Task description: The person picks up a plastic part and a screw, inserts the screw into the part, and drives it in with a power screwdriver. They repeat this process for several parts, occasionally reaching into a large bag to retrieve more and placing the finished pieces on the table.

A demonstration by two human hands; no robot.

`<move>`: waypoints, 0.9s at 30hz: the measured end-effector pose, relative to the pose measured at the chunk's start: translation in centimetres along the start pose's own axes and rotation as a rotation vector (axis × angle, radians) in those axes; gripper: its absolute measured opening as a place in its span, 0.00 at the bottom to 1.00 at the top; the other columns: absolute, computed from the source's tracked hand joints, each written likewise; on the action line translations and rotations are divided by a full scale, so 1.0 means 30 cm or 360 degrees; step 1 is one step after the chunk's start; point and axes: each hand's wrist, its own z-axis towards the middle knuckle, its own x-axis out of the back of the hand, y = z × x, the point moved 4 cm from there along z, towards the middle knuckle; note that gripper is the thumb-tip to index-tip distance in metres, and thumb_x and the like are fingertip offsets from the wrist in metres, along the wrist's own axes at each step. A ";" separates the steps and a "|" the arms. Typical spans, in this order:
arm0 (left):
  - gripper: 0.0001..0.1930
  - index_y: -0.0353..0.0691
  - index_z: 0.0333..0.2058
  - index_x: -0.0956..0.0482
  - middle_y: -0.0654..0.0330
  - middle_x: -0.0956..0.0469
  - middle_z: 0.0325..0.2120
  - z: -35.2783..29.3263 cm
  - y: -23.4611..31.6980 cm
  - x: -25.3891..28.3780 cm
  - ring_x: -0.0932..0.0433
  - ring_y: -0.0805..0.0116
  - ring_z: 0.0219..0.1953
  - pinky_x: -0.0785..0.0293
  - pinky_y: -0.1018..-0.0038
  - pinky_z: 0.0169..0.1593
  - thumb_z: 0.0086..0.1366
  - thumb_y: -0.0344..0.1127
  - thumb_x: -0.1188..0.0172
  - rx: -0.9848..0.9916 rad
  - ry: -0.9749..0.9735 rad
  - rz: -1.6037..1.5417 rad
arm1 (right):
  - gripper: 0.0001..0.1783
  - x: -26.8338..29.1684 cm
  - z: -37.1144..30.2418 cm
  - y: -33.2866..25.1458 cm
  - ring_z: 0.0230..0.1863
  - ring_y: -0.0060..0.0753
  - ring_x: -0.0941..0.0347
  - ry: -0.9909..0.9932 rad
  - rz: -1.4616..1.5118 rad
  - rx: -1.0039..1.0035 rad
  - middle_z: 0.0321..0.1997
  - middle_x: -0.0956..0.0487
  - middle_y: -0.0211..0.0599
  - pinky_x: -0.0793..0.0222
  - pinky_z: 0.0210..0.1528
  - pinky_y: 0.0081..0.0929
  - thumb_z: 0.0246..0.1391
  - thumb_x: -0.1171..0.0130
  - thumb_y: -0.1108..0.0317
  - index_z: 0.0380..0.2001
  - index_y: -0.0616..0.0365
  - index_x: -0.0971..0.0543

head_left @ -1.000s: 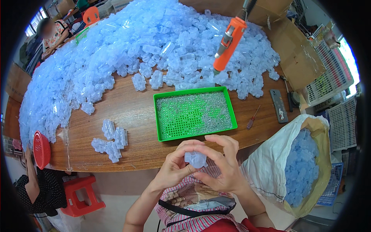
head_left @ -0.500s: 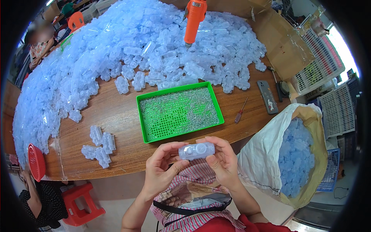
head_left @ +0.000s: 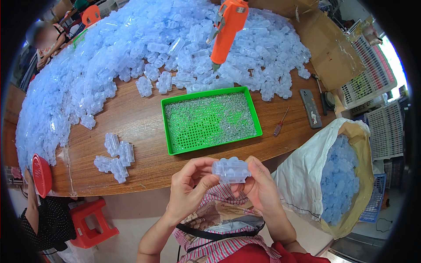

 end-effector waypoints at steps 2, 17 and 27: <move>0.13 0.29 0.46 0.29 0.58 0.23 0.37 -0.001 -0.001 0.000 0.24 0.75 0.38 0.24 0.80 0.43 0.63 0.25 0.44 0.0034 0.0095 -0.0053 | 0.15 -0.009 -0.003 0.015 0.33 0.25 0.28 -0.0040 0.0033 -0.0069 0.39 0.25 0.38 0.31 0.32 0.23 0.65 0.57 0.57 0.41 0.59 0.33; 0.10 0.30 0.41 0.27 0.59 0.22 0.32 0.005 -0.029 0.004 0.23 0.77 0.33 0.25 0.80 0.38 0.64 0.29 0.44 0.0091 0.0223 -0.0031 | 0.26 -0.048 -0.010 0.013 0.36 0.19 0.32 0.0001 -0.0659 0.0116 0.40 0.27 0.35 0.34 0.38 0.18 0.64 0.55 0.59 0.60 0.60 0.42; 0.14 0.32 0.44 0.30 0.59 0.23 0.35 0.012 -0.063 0.002 0.23 0.75 0.33 0.23 0.79 0.38 0.67 0.37 0.48 0.0228 0.0138 -0.0153 | 0.25 -0.062 -0.017 -0.009 0.38 0.31 0.30 0.0082 -0.1483 0.0650 0.44 0.28 0.41 0.33 0.41 0.22 0.57 0.44 0.63 0.56 0.61 0.34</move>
